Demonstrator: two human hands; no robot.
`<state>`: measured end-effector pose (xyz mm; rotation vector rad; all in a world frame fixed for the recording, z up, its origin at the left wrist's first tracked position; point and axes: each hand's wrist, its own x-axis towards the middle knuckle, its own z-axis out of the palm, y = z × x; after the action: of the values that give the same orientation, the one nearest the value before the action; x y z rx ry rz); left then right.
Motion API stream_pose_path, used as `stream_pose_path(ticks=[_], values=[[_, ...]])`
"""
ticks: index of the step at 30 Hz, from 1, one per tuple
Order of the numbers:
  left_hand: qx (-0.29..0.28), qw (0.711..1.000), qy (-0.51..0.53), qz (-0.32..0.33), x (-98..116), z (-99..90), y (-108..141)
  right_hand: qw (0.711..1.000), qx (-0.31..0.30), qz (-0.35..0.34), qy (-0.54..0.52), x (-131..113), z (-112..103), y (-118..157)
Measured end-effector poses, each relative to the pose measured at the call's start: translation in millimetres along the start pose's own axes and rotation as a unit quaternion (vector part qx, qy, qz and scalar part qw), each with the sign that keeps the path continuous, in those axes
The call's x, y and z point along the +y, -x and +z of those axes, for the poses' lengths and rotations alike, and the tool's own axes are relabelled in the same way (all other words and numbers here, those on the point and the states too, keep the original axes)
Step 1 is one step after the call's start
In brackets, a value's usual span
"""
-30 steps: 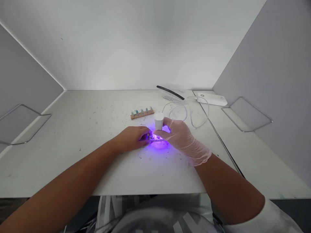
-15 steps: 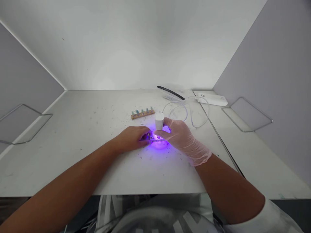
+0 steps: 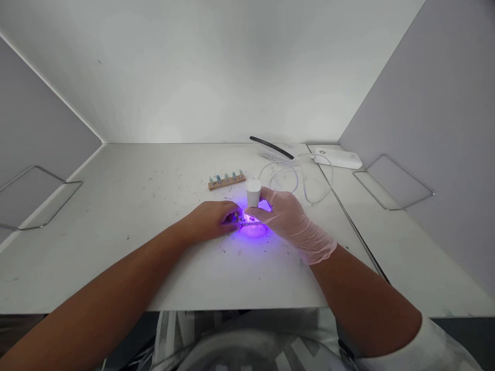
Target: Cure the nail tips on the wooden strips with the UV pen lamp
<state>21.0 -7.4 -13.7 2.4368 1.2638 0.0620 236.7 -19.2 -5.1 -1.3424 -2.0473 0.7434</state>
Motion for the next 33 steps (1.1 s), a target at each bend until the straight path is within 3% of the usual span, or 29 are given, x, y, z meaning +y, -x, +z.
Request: stream_pose_path(ticks=[33], values=[[0.0, 1.0, -0.003, -0.004, -0.9, 0.6, -0.4, 1.0, 0.007, 0.005, -0.001, -1.2, 0.0, 0.2]])
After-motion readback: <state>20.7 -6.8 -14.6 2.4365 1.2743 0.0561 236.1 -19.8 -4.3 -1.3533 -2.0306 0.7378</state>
